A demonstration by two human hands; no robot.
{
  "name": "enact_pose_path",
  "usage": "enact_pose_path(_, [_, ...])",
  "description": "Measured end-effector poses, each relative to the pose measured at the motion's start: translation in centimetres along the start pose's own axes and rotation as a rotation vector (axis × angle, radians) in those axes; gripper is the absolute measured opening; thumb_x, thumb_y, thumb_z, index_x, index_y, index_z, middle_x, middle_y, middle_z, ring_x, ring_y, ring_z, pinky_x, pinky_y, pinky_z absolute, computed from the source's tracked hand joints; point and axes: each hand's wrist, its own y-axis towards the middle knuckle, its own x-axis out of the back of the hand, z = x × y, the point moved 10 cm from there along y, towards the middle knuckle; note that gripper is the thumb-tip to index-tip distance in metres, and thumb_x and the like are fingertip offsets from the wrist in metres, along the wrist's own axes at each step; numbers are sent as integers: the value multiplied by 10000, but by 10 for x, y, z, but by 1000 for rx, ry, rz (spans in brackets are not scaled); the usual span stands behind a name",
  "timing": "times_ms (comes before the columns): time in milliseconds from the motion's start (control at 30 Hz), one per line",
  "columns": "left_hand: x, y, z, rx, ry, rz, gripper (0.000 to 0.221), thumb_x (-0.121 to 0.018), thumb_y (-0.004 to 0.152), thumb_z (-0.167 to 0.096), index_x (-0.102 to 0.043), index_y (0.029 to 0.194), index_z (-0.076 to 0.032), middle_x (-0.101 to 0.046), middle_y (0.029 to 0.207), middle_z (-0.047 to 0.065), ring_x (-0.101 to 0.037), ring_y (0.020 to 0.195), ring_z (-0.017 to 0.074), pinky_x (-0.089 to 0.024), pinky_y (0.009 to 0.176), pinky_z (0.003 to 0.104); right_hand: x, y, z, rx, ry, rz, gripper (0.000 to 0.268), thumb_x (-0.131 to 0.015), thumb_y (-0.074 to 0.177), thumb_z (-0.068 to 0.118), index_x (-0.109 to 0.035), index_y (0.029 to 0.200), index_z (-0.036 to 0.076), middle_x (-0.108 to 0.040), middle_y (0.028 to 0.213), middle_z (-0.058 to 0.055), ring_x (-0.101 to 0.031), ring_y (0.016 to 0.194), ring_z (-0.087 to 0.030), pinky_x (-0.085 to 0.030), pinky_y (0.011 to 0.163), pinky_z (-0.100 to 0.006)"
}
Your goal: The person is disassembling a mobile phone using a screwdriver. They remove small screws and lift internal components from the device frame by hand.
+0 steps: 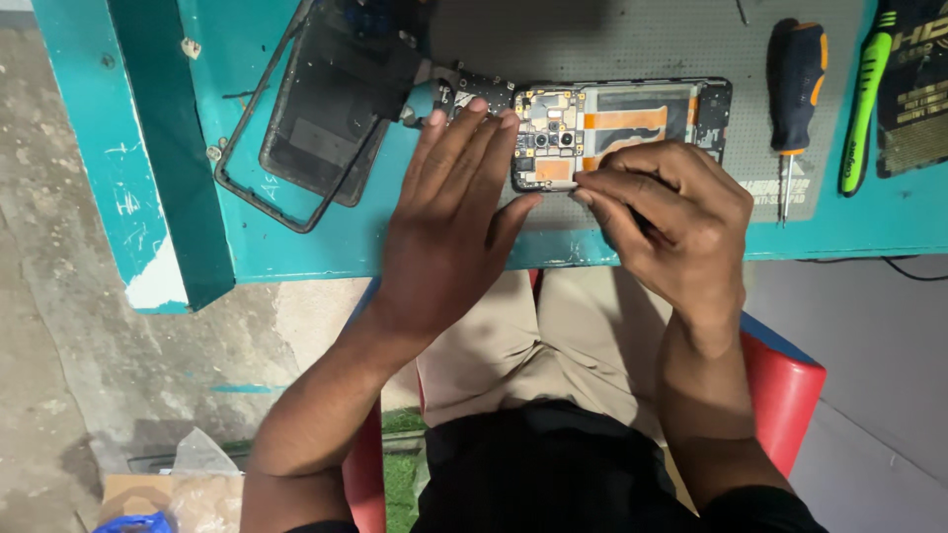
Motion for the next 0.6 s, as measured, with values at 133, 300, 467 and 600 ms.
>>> enact_pose_path(133, [2,-2,0,-9,26,-20,553,-776,1036,-255,-533,1441,32,-613,1455,169,-496,1462,342,-302,1285,571,-2,0,2,13,-25,-2,212,-903,916,18,-803,1101,50,-715,1028,-61,-703,879,-185,-551,736,-302])
enact_pose_path(300, [4,-3,-1,-29,50,-43,498,-783,1045,-253,-574,1411,12,-629,1431,137,-502,1454,326,-282,1288,585,-4,-2,3,21,-43,1,225,-909,931,20,-797,1124,46,-705,1046,-66,-691,882,-186,-547,739,-309])
enact_pose_path(467, [5,-3,-1,-33,57,-58,451,-787,1044,-250,-609,1375,0,-618,1438,133,-492,1458,326,-264,1293,580,-5,-4,3,30,-77,6,227,-901,950,15,-793,1146,50,-700,1013,-68,-690,900,-190,-554,754,-312])
enact_pose_path(600, [6,-4,-1,-36,59,-69,402,-796,1042,-253,-644,1325,-11,-607,1451,129,-472,1468,318,-260,1298,576,-6,-5,6,32,-122,2,238,-905,940,24,-799,1150,56,-697,1048,-69,-688,895,-193,-555,752,-320])
